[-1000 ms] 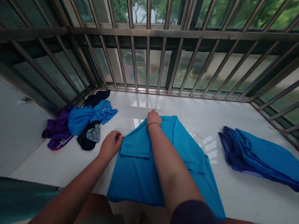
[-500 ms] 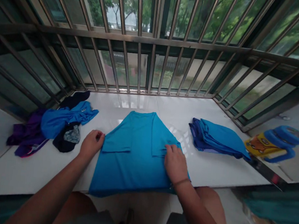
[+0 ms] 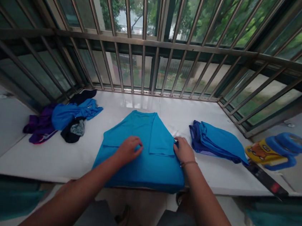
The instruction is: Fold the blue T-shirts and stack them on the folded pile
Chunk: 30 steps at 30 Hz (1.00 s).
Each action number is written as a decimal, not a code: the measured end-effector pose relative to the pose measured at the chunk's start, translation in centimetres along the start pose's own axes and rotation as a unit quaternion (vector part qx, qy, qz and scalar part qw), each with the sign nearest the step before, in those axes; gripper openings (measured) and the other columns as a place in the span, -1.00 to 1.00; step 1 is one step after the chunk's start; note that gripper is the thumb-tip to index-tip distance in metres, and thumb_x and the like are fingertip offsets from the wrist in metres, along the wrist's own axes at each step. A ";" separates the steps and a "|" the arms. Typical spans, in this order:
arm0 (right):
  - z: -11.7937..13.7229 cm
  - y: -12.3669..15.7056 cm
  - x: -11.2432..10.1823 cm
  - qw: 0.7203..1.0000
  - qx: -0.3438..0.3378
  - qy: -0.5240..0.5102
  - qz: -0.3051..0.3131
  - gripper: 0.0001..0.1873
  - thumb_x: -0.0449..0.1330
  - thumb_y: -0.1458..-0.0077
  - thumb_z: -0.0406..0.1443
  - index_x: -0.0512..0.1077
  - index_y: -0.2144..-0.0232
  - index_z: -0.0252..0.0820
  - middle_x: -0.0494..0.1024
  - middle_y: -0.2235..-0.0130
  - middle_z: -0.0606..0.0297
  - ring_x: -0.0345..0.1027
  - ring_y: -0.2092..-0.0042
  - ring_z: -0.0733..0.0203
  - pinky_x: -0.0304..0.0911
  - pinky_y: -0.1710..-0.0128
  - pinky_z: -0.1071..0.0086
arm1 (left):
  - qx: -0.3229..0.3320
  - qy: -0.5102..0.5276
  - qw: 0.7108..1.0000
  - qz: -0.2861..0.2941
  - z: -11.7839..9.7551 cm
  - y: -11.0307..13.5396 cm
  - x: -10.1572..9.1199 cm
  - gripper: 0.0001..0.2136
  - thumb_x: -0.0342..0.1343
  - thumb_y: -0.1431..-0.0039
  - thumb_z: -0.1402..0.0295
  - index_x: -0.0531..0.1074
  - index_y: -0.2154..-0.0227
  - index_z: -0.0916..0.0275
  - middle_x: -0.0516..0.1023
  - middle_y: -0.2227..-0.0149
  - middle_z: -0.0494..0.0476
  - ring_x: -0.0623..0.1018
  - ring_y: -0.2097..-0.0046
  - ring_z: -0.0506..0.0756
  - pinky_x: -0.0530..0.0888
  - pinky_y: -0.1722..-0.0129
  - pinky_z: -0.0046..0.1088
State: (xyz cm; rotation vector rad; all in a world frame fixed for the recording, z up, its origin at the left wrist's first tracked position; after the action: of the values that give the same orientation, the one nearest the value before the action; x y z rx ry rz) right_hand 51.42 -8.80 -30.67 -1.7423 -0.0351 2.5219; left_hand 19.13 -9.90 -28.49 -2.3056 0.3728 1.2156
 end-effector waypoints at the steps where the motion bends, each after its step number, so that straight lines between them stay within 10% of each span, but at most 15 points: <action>1: -0.1 -0.3 0.0 1.000 0.005 0.002 -0.002 -0.68 0.18 -0.37 -0.23 0.55 -0.09 -0.19 0.62 -0.04 0.04 0.55 -0.05 0.03 0.36 -0.06 0.28 | 0.025 -0.005 0.999 0.027 -2.3 -0.9 1.8 -0.93 0.22 -0.40 0.29 0.57 0.15 0.11 0.65 0.03 0.24 0.57 -0.06 0.29 0.49 -0.07 -0.11; 6: -1.6 -0.8 0.2 0.996 0.080 0.025 -0.042 -0.71 0.10 -0.46 -0.19 0.58 0.03 -0.19 0.65 0.11 0.07 0.56 0.07 0.05 0.32 0.10 0.31 | 0.080 -0.039 0.993 0.073 -9.0 -5.2 7.7 -0.61 0.40 -0.28 0.07 0.57 -0.03 0.19 0.58 -0.15 0.37 0.50 -0.20 0.40 0.46 -0.13 0.01; 12: -2.3 -0.9 1.1 0.993 0.092 0.033 -0.065 -0.76 0.10 -0.47 -0.26 0.54 -0.01 -0.18 0.65 0.04 0.07 0.55 0.07 0.10 0.29 0.15 0.36 | 0.084 -0.074 0.991 0.073 -9.5 -7.0 10.8 -0.86 0.20 -0.49 0.26 0.59 0.09 0.18 0.63 -0.03 0.24 0.54 -0.14 0.28 0.46 -0.12 -0.09; 21: -3.3 -1.0 0.9 0.995 0.049 -0.063 -0.067 -0.67 0.31 -0.28 -0.23 0.54 -0.07 -0.10 0.62 0.05 0.20 0.53 0.08 0.13 0.33 0.11 0.36 | 0.076 0.012 0.997 -0.026 -9.0 -6.4 9.8 -0.85 0.05 -0.58 0.34 0.53 0.06 0.18 0.69 -0.02 0.18 0.61 -0.07 0.20 0.45 -0.13 -0.16; 30: -3.3 -1.0 1.4 0.995 0.068 -0.027 -0.074 -0.76 0.10 -0.43 -0.31 0.57 0.05 -0.15 0.62 0.06 0.09 0.51 0.09 0.10 0.23 0.17 0.37 | 0.101 0.056 0.993 0.018 -9.2 -6.4 10.1 -0.81 0.00 -0.59 0.33 0.52 -0.01 0.15 0.68 -0.12 0.19 0.59 -0.18 0.20 0.41 -0.25 -0.13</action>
State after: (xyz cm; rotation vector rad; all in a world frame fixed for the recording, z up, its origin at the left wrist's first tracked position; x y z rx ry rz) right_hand 54.04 -7.75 -33.08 -1.5603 0.0031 2.4047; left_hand 34.11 -9.71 -30.53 -2.2048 0.5540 1.0164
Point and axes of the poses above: each hand's wrist, its own y-axis away from the middle knuckle, its own x-axis out of the palm, z = x × y, the point moved 5 cm from there along -y, towards the middle knuckle
